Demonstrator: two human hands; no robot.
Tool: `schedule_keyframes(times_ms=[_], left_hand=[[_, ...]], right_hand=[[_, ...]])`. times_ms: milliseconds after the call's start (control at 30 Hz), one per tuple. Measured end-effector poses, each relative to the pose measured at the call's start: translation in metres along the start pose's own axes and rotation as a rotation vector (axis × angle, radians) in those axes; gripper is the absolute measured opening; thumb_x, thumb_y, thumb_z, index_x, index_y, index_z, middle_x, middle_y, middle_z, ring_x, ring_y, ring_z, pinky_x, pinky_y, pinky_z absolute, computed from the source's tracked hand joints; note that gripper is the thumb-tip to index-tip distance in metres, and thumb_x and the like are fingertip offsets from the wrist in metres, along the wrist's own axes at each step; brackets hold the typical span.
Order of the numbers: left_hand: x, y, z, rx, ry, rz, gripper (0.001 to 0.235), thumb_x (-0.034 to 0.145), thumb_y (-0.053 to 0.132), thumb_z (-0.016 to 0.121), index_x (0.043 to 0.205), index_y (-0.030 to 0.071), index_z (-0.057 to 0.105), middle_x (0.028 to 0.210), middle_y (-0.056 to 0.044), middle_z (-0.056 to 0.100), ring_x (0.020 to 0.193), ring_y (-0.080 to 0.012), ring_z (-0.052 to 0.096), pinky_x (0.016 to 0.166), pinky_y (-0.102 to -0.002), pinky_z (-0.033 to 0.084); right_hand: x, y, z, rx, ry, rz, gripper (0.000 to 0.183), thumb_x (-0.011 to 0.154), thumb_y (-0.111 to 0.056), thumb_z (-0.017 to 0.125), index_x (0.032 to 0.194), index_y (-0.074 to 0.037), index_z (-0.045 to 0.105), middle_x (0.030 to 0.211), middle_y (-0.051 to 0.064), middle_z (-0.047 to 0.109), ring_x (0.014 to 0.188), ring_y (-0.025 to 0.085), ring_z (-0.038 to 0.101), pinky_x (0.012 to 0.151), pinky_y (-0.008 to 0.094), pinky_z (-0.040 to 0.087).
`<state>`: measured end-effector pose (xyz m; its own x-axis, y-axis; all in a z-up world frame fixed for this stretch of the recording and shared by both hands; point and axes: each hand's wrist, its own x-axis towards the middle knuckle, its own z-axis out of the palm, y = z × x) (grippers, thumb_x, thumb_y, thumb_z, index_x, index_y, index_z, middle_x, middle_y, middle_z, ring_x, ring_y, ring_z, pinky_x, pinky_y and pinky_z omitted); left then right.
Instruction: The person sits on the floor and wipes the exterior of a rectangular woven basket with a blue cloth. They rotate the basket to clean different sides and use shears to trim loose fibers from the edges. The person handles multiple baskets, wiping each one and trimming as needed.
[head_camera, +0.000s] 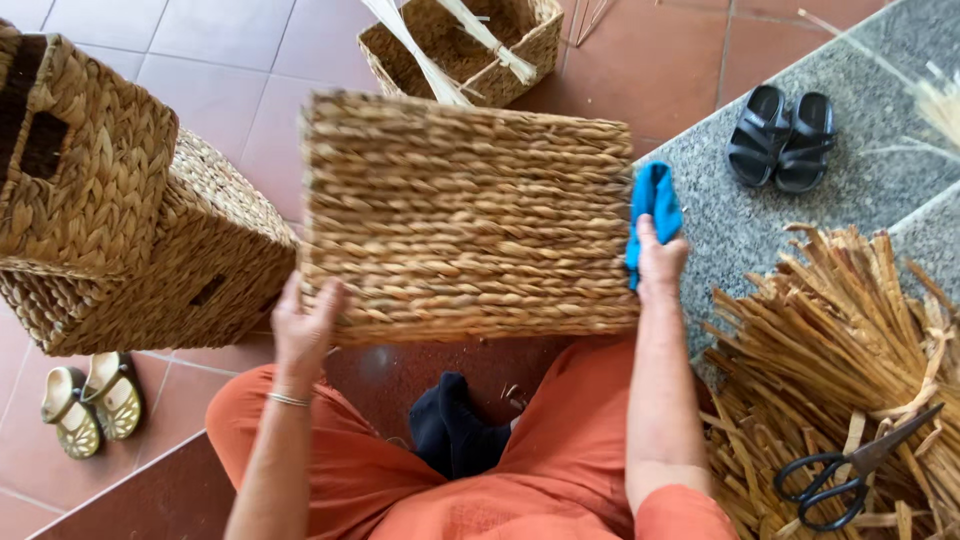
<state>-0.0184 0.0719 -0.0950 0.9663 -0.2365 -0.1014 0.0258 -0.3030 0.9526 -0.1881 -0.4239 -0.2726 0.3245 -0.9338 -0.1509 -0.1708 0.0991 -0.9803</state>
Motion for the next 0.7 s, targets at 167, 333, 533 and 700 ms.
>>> schedule_keyframes(times_ms=[167, 333, 533, 700], left_hand=[[-0.012, -0.089, 0.090, -0.429, -0.060, -0.253, 0.043, 0.098, 0.017, 0.068, 0.138, 0.003, 0.057, 0.115, -0.009, 0.070, 0.096, -0.0139, 0.066, 0.083, -0.030, 0.057], [-0.034, -0.143, 0.128, -0.332, -0.053, -0.303, 0.049, 0.098, 0.024, 0.064, 0.141, 0.005, 0.051, 0.122, -0.010, 0.068, 0.102, -0.0166, 0.067, 0.086, -0.032, 0.057], [-0.030, -0.151, 0.128, -0.517, -0.042, -0.427, 0.056, 0.107, 0.047, 0.039, 0.141, 0.004, 0.051, 0.130, -0.013, 0.065, 0.111, -0.0210, 0.066, 0.093, -0.038, 0.056], [-0.027, -0.153, 0.129, -0.672, -0.027, -0.489, 0.056, 0.108, 0.048, 0.034, 0.142, 0.007, 0.049, 0.129, -0.012, 0.063, 0.108, -0.0221, 0.066, 0.092, -0.041, 0.057]], right_hand=[[0.033, -0.031, -0.036, -0.659, 0.057, -0.360, 0.034, 0.097, -0.026, 0.085, 0.117, -0.003, 0.071, 0.101, 0.017, 0.073, 0.094, 0.036, 0.068, 0.084, 0.049, 0.052], [0.002, -0.042, -0.016, -0.926, 0.124, -0.756, 0.052, 0.081, -0.015, 0.083, 0.129, -0.007, 0.065, 0.109, 0.018, 0.065, 0.100, 0.040, 0.061, 0.082, 0.051, 0.051], [-0.112, -0.065, 0.059, -0.945, -0.077, -0.954, 0.057, 0.072, -0.004, 0.077, 0.126, -0.008, 0.063, 0.099, 0.013, 0.056, 0.092, 0.035, 0.054, 0.077, 0.050, 0.047], [-0.259, -0.083, 0.121, -0.817, -0.483, -1.180, 0.039, 0.082, -0.005, 0.057, 0.121, -0.005, 0.062, 0.092, 0.014, 0.058, 0.085, 0.032, 0.057, 0.070, 0.044, 0.049]])
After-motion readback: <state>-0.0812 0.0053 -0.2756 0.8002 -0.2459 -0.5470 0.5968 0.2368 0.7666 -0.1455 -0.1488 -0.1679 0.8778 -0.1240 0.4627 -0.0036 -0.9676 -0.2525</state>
